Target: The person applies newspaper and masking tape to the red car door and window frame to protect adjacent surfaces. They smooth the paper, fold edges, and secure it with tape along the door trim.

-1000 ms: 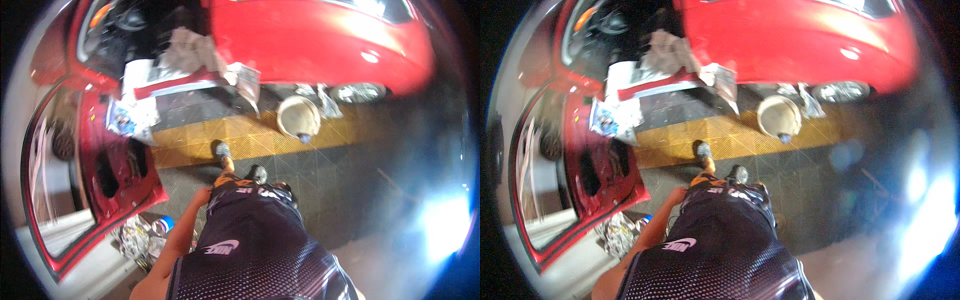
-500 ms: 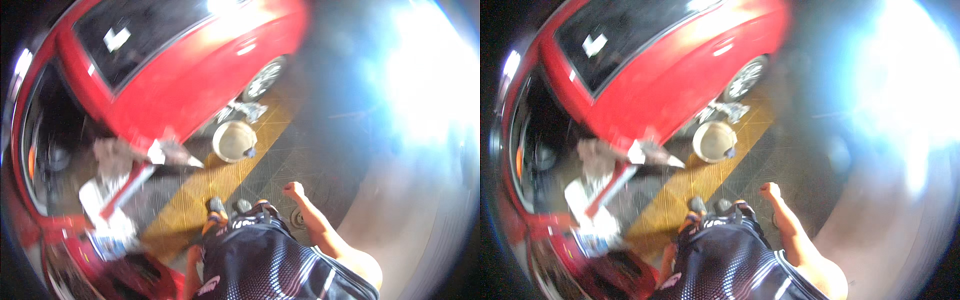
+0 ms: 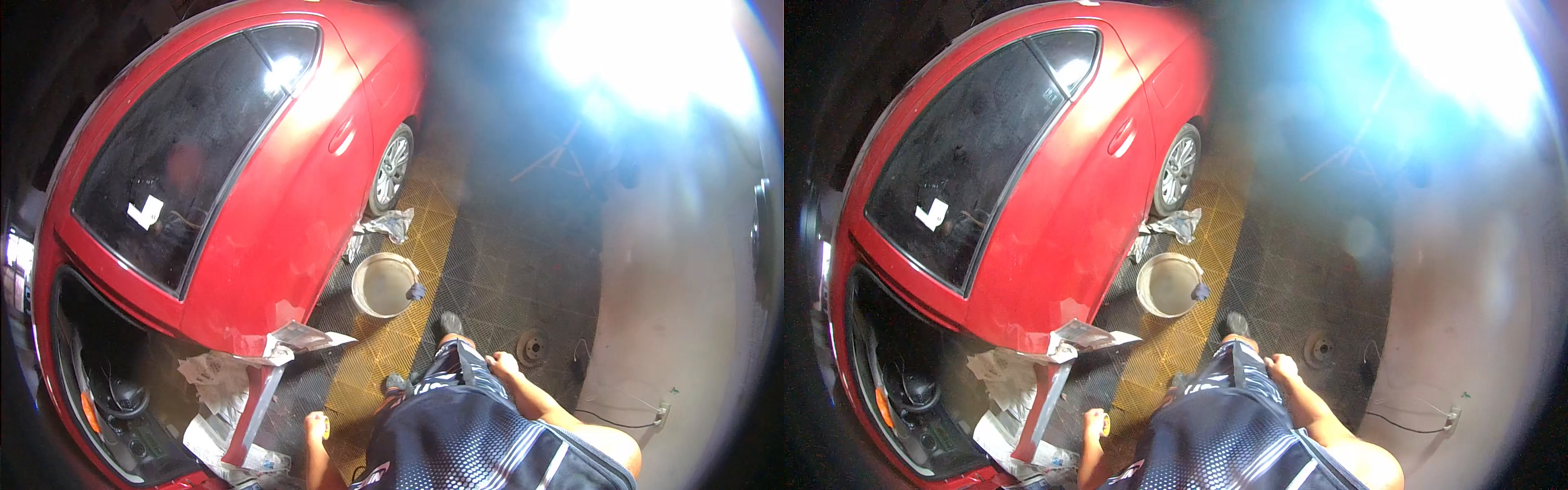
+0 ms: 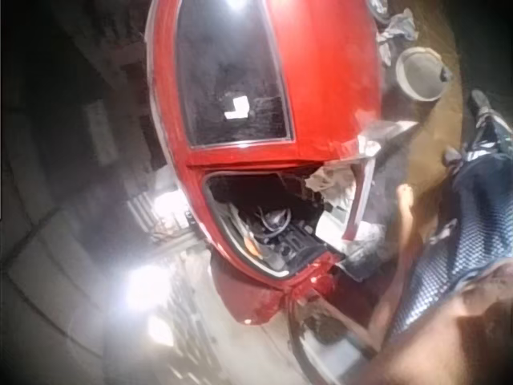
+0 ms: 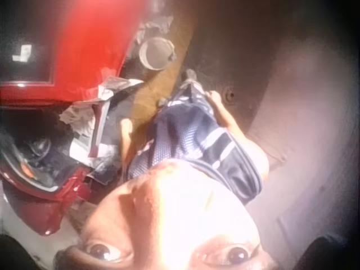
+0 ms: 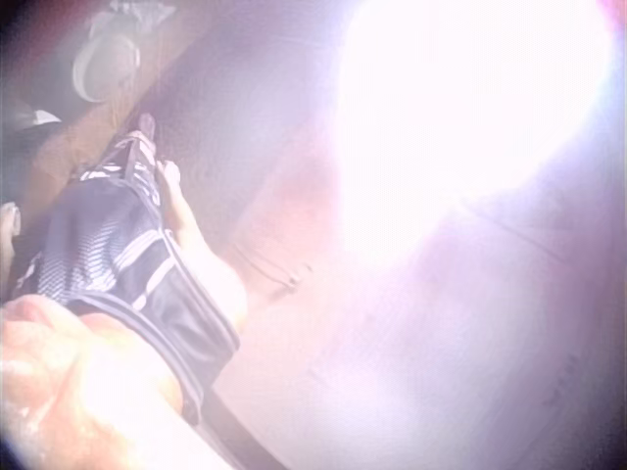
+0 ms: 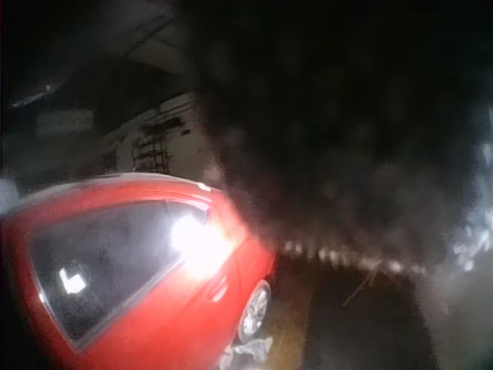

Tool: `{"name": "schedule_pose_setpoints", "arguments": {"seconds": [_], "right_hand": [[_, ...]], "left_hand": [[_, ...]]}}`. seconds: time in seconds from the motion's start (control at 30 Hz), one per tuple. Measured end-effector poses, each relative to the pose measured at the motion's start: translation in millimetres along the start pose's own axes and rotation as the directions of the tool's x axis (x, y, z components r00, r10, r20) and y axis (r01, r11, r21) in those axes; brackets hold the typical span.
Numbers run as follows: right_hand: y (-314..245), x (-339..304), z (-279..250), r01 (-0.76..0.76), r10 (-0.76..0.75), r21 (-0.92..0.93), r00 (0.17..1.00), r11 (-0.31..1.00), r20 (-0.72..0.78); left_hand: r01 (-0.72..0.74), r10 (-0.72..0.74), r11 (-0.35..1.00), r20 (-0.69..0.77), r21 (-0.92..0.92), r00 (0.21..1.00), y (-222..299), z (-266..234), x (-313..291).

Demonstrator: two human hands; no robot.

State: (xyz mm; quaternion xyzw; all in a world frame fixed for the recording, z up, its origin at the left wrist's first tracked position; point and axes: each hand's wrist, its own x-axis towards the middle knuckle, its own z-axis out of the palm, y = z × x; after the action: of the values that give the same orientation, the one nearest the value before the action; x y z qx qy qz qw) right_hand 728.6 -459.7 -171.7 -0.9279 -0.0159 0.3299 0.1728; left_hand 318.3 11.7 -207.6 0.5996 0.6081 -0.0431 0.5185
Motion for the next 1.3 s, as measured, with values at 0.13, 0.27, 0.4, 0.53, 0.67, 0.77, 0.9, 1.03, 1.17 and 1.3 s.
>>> {"name": "schedule_pose_setpoints", "arguments": {"seconds": [0.13, 0.27, 0.4, 0.53, 0.67, 0.77, 0.9, 1.03, 1.17, 1.3], "right_hand": [[54.3, 48.5, -19.1, -0.213, 0.255, -0.146, 0.872, 0.966, 0.417], [39.8, 116.2, -69.4, -0.270, 0.356, -0.252, 0.837, 0.929, 0.415], [38.8, 229.7, -101.1, 0.109, -0.110, 0.033, 0.994, 0.993, 0.023], [-13.0, 320.0, -185.2, 0.167, -0.212, 0.343, 0.972, 0.925, 0.098], [-15.2, 382.3, -238.1, 0.145, -0.161, 0.565, 0.987, 0.812, -0.023], [8.4, 382.7, -257.1, 0.102, -0.138, 0.639, 0.990, 0.763, 0.007], [98.0, 360.3, -250.7, -0.005, -0.103, 0.505, 0.977, 0.863, 0.187], [158.6, 327.0, -234.0, 0.125, -0.129, 0.034, 0.947, 0.992, 0.294], [153.1, 318.1, -248.0, 0.091, -0.083, -0.011, 0.942, 0.996, 0.325], [114.9, 356.1, -264.9, -0.022, -0.061, 0.291, 0.960, 0.957, 0.273]], "left_hand": [[-0.099, 0.103, 0.992, -0.043, 0.084, 0.994, 97.5, 23.7, 12.5], [-0.140, 0.142, 0.988, -0.027, 0.060, 0.989, 144.7, 85.4, 26.8], [-0.351, 0.337, 0.931, 0.133, 0.102, 0.932, 139.3, 158.0, 59.4], [-0.349, 0.333, 0.872, 0.107, 0.344, 0.937, 184.7, 219.4, 41.6], [-0.340, 0.345, 0.891, 0.039, 0.301, 0.938, 259.8, 254.6, -0.5], [-0.201, 0.208, 0.941, 0.004, 0.270, 0.978, 239.3, 266.2, 4.6], [0.068, -0.062, 0.970, -0.034, 0.233, 0.998, 224.1, 284.9, 20.2], [-0.276, 0.262, 0.835, 0.097, 0.477, 0.960, 215.1, 295.3, 45.2], [-0.195, 0.160, 0.847, 0.114, 0.495, 0.981, 176.8, 334.8, 66.9], [-0.274, 0.260, 0.836, 0.097, 0.475, 0.961, 168.6, 358.4, 70.1]]}}
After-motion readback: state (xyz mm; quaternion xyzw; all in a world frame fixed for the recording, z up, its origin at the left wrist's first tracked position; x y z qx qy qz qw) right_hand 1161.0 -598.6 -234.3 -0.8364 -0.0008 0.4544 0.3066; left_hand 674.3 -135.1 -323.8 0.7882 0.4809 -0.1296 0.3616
